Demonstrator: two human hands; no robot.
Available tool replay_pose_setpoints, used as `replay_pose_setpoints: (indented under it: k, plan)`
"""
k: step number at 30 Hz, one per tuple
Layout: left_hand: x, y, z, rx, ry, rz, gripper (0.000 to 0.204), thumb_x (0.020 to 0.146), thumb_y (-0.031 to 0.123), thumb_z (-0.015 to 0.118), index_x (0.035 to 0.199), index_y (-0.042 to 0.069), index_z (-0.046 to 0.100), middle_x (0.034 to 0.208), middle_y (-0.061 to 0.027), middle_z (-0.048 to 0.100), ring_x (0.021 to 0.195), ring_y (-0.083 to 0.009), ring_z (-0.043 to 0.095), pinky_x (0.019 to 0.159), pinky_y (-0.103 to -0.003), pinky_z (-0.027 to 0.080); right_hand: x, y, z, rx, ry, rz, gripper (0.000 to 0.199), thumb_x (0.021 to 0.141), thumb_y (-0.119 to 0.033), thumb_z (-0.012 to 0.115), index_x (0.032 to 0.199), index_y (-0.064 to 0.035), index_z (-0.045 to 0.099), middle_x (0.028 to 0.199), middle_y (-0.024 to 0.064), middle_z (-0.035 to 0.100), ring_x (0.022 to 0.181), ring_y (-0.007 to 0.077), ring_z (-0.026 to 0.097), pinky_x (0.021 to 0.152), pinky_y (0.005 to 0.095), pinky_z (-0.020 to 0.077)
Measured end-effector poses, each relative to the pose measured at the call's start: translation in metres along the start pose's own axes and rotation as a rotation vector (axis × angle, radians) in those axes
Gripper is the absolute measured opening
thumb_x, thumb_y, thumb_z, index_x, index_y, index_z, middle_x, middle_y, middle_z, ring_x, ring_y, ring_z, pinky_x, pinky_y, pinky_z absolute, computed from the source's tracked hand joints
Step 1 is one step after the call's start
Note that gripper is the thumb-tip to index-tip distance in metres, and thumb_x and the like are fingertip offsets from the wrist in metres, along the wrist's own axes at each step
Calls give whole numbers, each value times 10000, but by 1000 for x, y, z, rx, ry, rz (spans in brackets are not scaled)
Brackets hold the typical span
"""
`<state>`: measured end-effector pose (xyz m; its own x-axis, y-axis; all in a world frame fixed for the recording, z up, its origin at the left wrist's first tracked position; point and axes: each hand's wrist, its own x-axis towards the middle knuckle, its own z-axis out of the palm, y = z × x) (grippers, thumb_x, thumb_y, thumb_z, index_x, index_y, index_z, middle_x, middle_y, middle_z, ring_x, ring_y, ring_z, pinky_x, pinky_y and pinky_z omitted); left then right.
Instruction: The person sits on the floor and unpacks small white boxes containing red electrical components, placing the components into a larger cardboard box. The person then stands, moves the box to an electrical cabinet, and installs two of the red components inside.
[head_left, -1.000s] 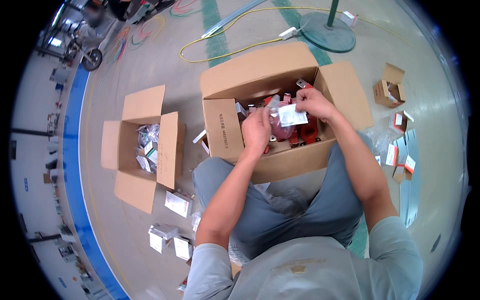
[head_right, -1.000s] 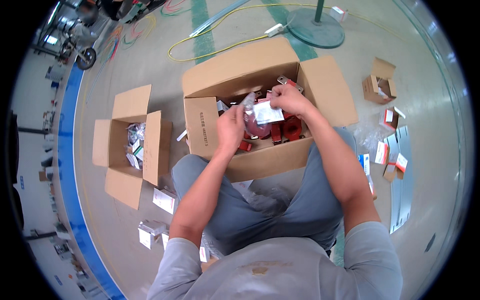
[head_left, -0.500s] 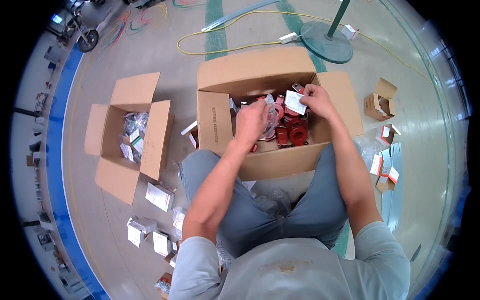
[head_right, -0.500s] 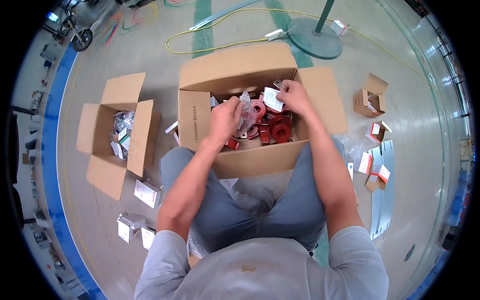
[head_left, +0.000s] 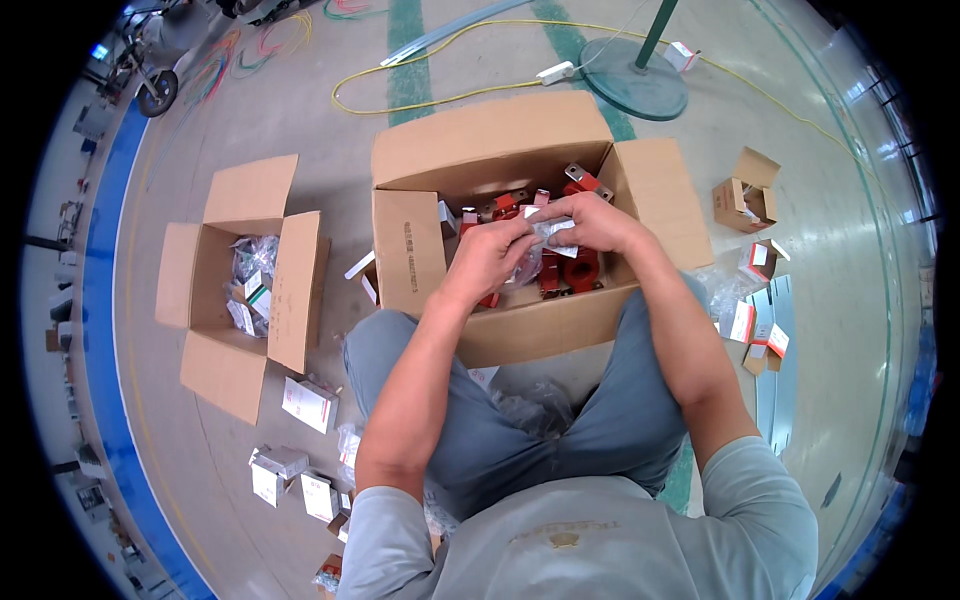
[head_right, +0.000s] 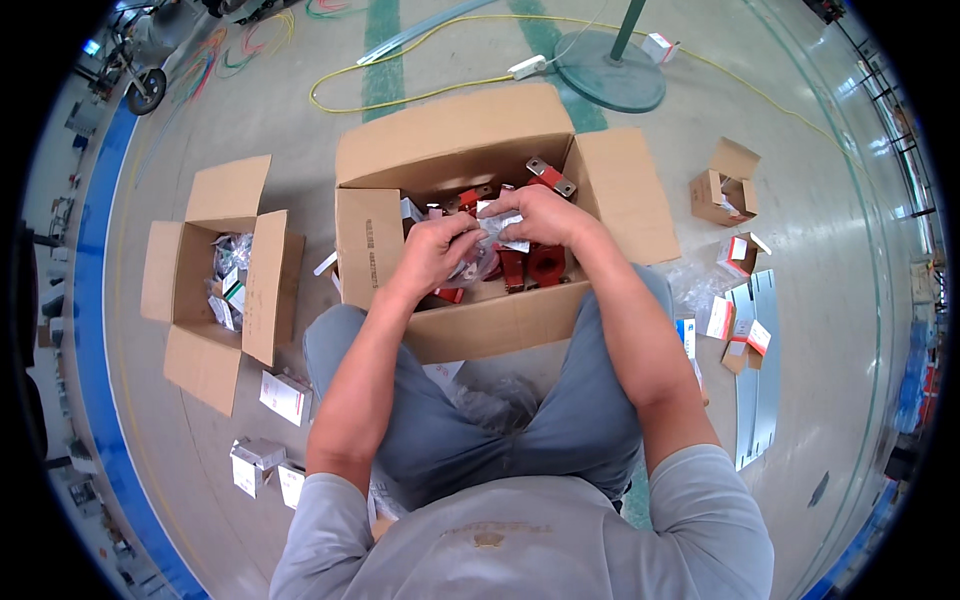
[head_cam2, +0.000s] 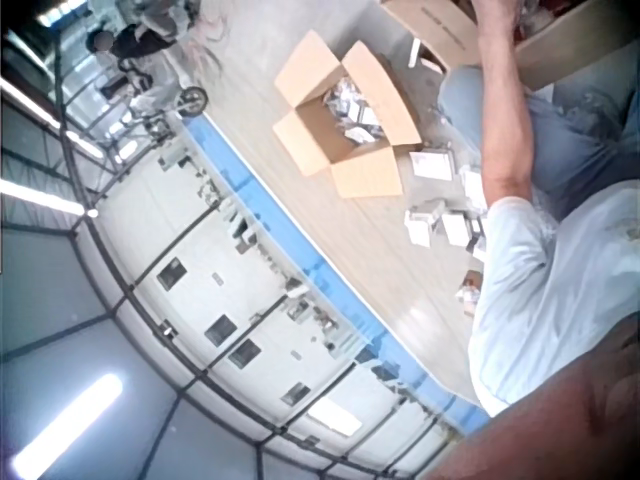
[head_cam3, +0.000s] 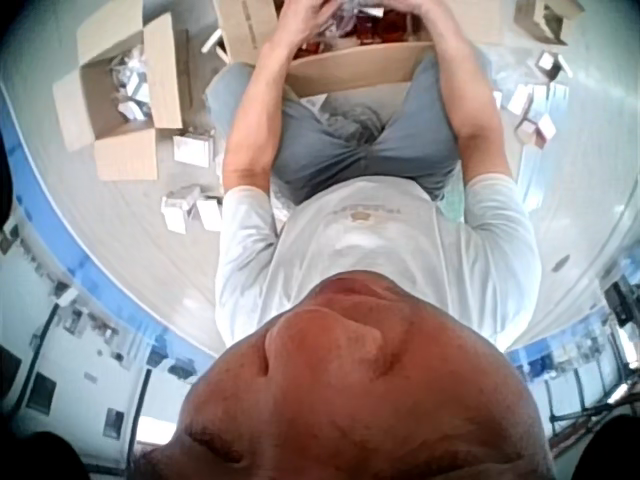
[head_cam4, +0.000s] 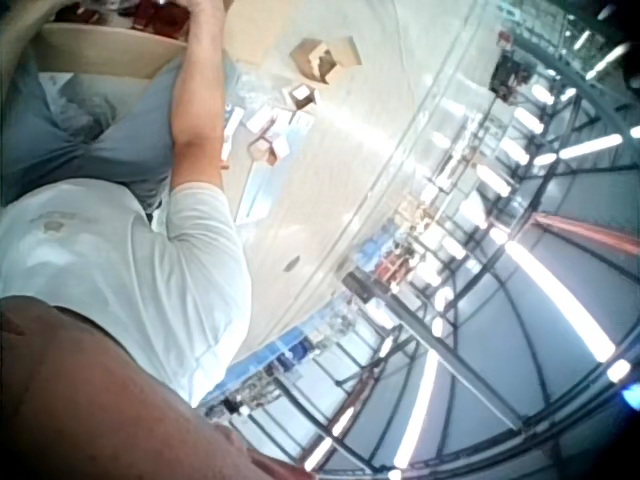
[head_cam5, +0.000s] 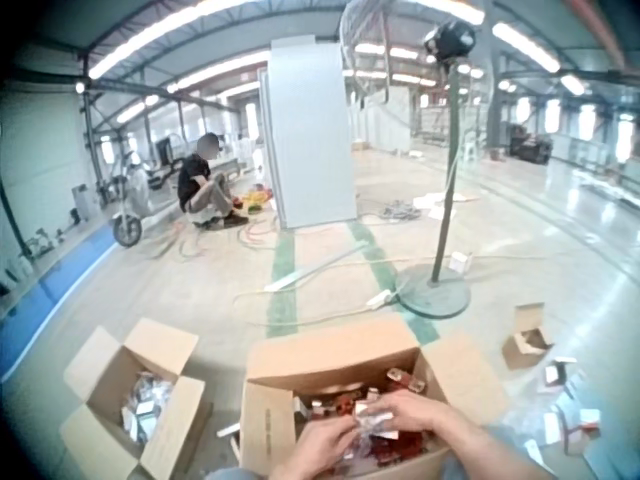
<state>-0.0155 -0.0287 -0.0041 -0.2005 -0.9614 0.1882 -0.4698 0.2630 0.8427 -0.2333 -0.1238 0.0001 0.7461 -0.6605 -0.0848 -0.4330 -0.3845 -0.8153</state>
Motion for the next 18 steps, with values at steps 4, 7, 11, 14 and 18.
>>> replay_pose_setpoints:
  k: [4,7,11,14,18]
  plan:
    - [4,8,-5,99,83,105,138,923,145,741,971,25,694,775,-144,673,700,-287,663,650,-376,517,1,-8,-4,-163,65,-42,122,789,-70,757,900,-20,749,874,161,699,893,339,679,876,385,535]
    - [2,10,-11,86,-58,-18,211,939,192,702,1042,17,649,931,-185,698,866,-411,666,756,-456,529,3,-5,-6,-204,106,-91,142,786,-65,761,920,-19,747,864,129,699,828,300,677,762,375,531]
    - [-2,-9,0,156,-130,-9,194,934,187,695,997,19,622,909,-210,688,865,-428,658,744,-492,517,6,-1,-9,-233,228,-75,211,790,-53,735,999,-33,756,899,156,707,858,337,680,797,405,537]
    - [-1,-9,6,202,-133,41,185,926,173,695,996,21,615,893,-220,684,860,-434,656,734,-507,511,3,9,2,-271,154,-70,400,762,-44,730,1162,-58,733,958,186,714,920,370,686,842,424,537]
    - [-2,-2,3,157,-137,68,174,917,144,707,1018,32,620,857,-202,684,794,-409,661,696,-468,522,10,2,19,-372,-27,-52,287,714,-23,719,982,-114,769,953,164,724,955,371,682,860,463,543]
